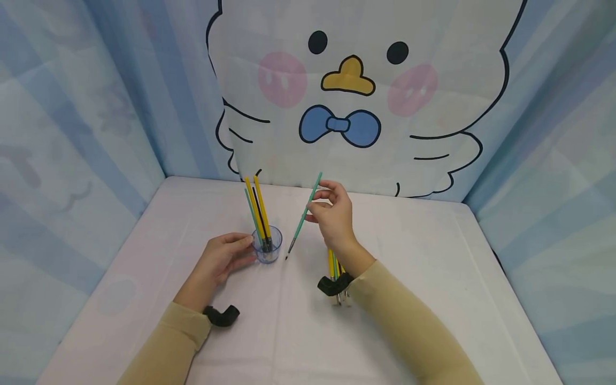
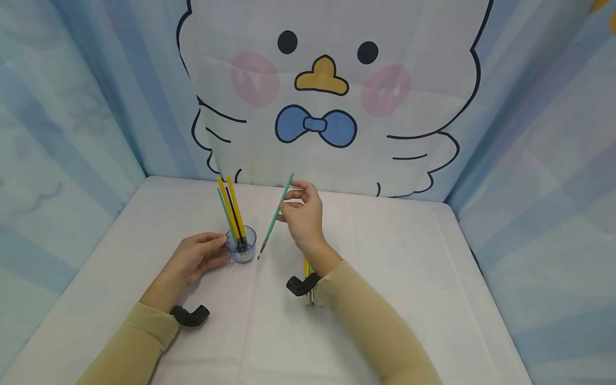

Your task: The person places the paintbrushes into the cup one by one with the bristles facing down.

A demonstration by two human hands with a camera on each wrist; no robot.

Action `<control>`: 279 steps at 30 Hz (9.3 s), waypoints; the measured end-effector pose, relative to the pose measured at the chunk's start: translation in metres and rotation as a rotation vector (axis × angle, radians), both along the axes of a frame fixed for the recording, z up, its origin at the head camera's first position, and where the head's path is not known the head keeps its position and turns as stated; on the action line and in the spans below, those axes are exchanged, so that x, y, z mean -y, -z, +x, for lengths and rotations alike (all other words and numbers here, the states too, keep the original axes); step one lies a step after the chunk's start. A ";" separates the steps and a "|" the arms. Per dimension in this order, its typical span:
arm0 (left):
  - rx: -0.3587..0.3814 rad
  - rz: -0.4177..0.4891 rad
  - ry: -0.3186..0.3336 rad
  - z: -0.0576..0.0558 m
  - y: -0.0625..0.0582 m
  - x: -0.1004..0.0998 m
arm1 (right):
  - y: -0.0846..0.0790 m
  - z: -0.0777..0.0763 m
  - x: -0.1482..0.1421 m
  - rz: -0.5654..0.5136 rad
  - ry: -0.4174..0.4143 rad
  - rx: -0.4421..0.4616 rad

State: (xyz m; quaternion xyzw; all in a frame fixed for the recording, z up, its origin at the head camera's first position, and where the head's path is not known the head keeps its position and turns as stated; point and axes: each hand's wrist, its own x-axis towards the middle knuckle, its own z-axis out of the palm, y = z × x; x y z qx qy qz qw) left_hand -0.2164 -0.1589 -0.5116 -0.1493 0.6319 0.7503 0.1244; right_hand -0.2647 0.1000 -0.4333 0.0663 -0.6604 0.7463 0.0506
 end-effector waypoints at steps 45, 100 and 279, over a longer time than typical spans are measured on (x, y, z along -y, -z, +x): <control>0.013 -0.026 0.000 -0.002 0.000 -0.001 | 0.043 -0.019 0.067 0.356 -0.124 -0.145; 0.025 -0.025 0.009 -0.001 0.000 0.000 | 0.064 0.005 -0.040 0.379 -0.038 0.135; 0.008 -0.025 -0.012 -0.001 0.004 0.000 | 0.040 -0.015 0.061 0.232 -0.070 -0.041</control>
